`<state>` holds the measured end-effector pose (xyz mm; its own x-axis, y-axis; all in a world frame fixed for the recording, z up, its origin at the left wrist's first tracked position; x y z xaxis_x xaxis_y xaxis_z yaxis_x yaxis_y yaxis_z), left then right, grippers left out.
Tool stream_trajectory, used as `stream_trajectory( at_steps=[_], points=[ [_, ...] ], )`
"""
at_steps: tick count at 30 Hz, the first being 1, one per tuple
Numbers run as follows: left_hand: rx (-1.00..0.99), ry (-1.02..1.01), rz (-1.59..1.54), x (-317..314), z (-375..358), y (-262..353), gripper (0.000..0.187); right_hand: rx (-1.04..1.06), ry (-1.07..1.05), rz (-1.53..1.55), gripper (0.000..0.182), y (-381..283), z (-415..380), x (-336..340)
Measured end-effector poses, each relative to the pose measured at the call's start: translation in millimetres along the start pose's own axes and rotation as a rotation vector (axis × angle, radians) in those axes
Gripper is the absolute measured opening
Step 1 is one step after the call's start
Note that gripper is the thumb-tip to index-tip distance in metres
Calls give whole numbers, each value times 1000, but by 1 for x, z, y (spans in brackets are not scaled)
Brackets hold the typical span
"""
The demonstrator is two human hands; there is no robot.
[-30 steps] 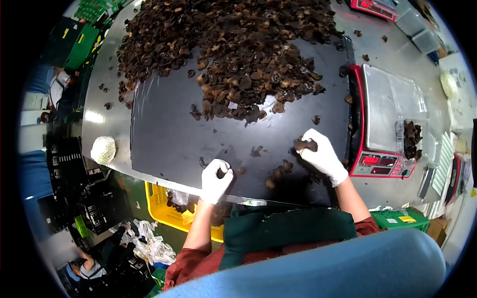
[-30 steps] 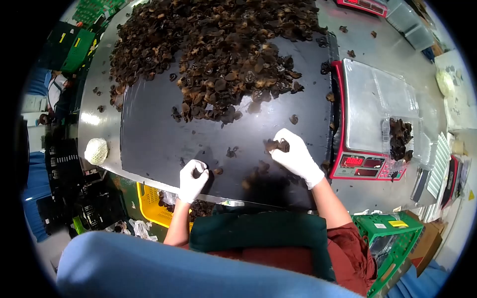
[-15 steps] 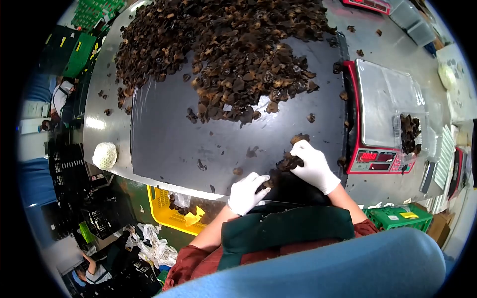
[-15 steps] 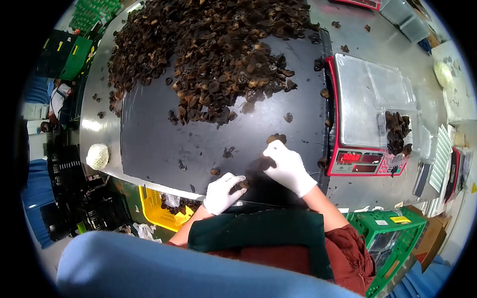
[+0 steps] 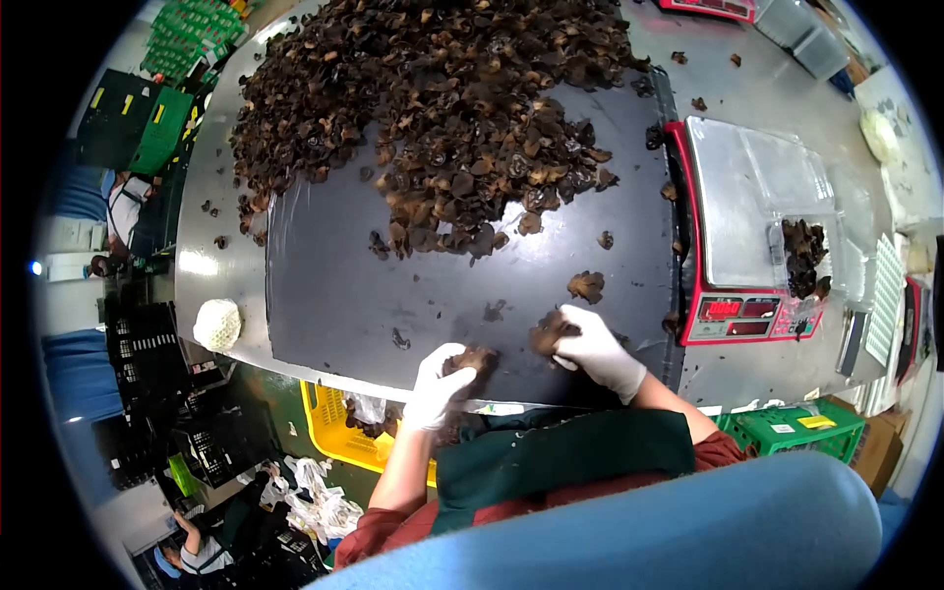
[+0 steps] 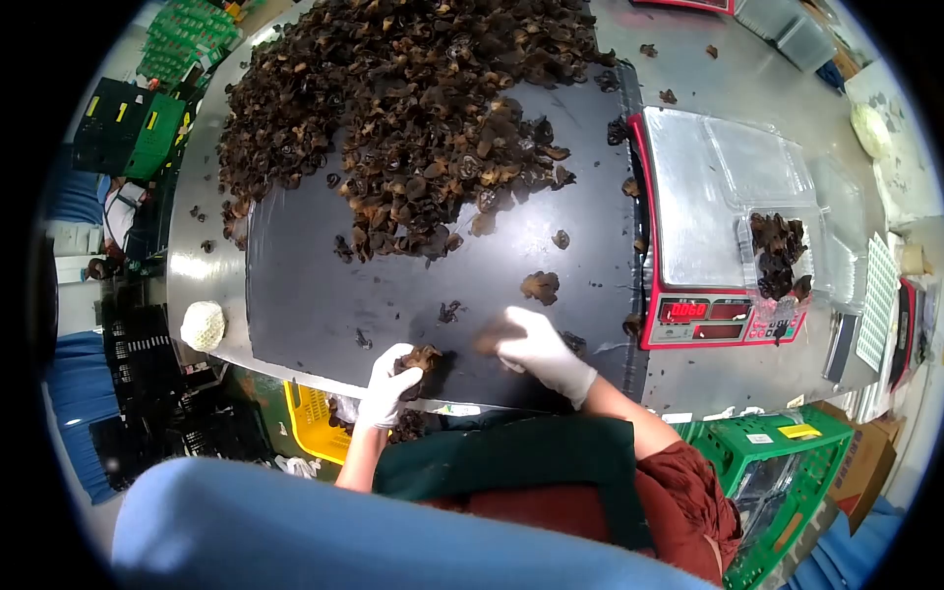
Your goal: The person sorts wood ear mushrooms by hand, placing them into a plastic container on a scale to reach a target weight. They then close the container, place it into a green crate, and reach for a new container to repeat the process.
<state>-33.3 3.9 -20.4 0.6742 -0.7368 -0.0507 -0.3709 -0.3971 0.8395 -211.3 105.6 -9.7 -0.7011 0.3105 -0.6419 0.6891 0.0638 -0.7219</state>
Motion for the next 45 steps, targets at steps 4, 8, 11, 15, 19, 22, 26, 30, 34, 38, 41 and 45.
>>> stream_trajectory(
  at_steps=[4,8,11,15,19,22,26,30,34,38,41,45],
  points=[
    [-15,-196,-198,-46,18,19,38,-295,74,819,20,18,-15,10],
    [53,-314,-235,-88,42,35,47,-39,214,228,26,-58,-48,30],
    [31,-399,-264,-134,57,74,46,294,478,-288,29,-162,-107,46],
    [13,-663,-89,-222,70,127,39,779,1067,-992,21,-266,-209,88],
    [-454,-719,228,-323,75,185,31,725,1303,-1062,21,-302,-245,166],
    [-697,-690,697,-387,65,211,36,719,1313,-1272,27,-313,-242,185],
    [-1043,-601,745,-443,66,213,30,810,1217,-1356,28,-318,-241,184],
    [-1119,-597,790,-468,60,208,33,756,1047,-710,17,-297,-239,214],
    [-1181,-507,981,-470,47,207,47,813,1099,-620,16,-290,-244,208],
    [-1276,-427,849,-434,54,221,55,925,1219,-596,18,-288,-267,183],
    [-1371,-336,735,-369,56,245,49,1044,1228,-680,16,-277,-285,161],
    [-1286,-296,913,-282,75,217,35,1007,1375,-596,12,-234,-312,146]
  ],
)
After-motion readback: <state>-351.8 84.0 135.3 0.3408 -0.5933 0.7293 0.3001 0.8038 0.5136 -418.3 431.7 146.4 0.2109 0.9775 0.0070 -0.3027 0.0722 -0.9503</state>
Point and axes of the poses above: each hand's wrist, its own z-axis towards the middle knuckle, its own x-axis out of the back of the hand, y = z × x, the point moved 10 cm from there along z, towards the middle knuckle, and after that the axes turned 7 degrees about z, right-handed, at the moved point
